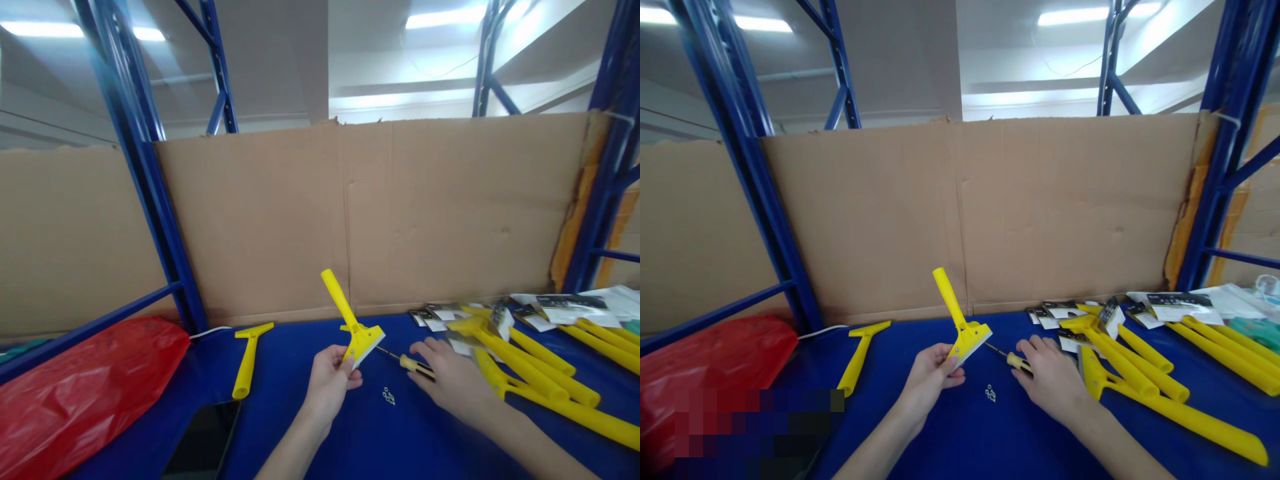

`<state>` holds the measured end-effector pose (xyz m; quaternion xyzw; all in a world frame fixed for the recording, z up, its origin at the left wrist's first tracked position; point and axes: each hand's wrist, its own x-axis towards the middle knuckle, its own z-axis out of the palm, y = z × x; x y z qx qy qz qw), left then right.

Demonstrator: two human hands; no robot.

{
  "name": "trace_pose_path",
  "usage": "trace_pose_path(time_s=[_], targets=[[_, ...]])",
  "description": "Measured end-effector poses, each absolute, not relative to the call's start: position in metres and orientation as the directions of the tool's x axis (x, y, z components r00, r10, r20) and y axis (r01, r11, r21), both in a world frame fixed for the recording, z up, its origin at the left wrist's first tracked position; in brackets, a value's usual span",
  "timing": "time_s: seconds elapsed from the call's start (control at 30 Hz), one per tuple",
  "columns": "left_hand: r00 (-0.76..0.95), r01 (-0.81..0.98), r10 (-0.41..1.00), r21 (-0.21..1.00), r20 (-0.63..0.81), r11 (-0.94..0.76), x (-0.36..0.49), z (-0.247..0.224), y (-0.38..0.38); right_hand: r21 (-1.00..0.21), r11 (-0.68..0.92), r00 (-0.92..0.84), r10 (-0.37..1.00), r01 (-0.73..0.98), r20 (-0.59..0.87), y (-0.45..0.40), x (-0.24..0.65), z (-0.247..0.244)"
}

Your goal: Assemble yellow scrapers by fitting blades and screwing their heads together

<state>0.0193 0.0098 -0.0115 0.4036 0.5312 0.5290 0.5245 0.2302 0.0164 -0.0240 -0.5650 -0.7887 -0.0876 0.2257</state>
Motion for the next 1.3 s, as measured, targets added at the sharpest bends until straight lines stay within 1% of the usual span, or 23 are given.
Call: trace_pose_path(time_s=[0.03,0.07,0.13,0.2,0.27,0.37,0.43,0.57,0.77,0.9,1.0,1.07,1.2,1.3], targets=[[-0.141,-0.117,0.981,0.986,-0.131,0.115,0.019,-0.013,0.011,-0.101,0.362,-0.291,0.860,0.927,0.419,0.016,0.235,-0.030],[-0.163,-0.112,0.978,0.987,-0.132,0.114,0.019,-0.015,0.012,-0.100,0.372,-0.301,0.859,0.923,0.414,0.015,0.238,-0.035],[-0.216,-0.110,0.968,0.988,-0.127,0.105,0.019,-0.019,0.015,-0.124,0.381,-0.289,0.842,0.916,0.455,0.013,0.240,-0.042],[-0.273,-0.103,0.956,0.991,-0.108,0.082,0.019,-0.024,0.018,-0.174,0.409,-0.263,0.804,0.896,0.534,0.010,0.237,-0.042],[-0.305,-0.070,0.950,0.996,-0.068,0.049,0.018,-0.029,0.021,-0.233,0.484,-0.274,0.761,0.843,0.588,0.005,0.232,-0.039],[-0.314,0.016,0.949,1.000,0.010,-0.006,0.014,-0.035,0.026,-0.305,0.605,-0.351,0.726,0.736,0.591,-0.004,0.224,-0.032],[-0.302,0.076,0.952,0.997,0.054,-0.032,0.011,-0.038,0.028,-0.335,0.638,-0.389,0.722,0.693,0.572,-0.011,0.219,-0.029],[-0.260,0.169,0.959,0.983,0.108,-0.064,0.010,-0.043,0.029,-0.361,0.643,-0.393,0.728,0.676,0.562,-0.017,0.215,-0.027],[-0.199,0.273,0.966,0.956,0.165,-0.107,0.009,-0.052,0.031,-0.358,0.650,-0.396,0.721,0.670,0.568,-0.015,0.215,-0.026],[-0.155,0.417,0.958,0.895,0.243,-0.160,0.003,-0.055,0.034,-0.340,0.652,-0.416,0.721,0.678,0.554,-0.016,0.215,-0.027],[-0.146,0.483,0.950,0.858,0.277,-0.176,0.001,-0.056,0.034,-0.343,0.617,-0.370,0.738,0.708,0.564,-0.021,0.215,-0.026],[-0.154,0.486,0.951,0.858,0.270,-0.165,0.000,-0.054,0.033,-0.368,0.601,-0.336,0.748,0.710,0.573,-0.024,0.215,-0.025],[-0.174,0.478,0.948,0.864,0.268,-0.156,0.001,-0.050,0.031,-0.447,0.621,-0.330,0.753,0.644,0.569,-0.023,0.215,-0.024],[-0.172,0.484,0.946,0.860,0.275,-0.162,0.002,-0.049,0.029,-0.517,0.599,-0.232,0.760,0.611,0.606,-0.019,0.214,-0.027]])
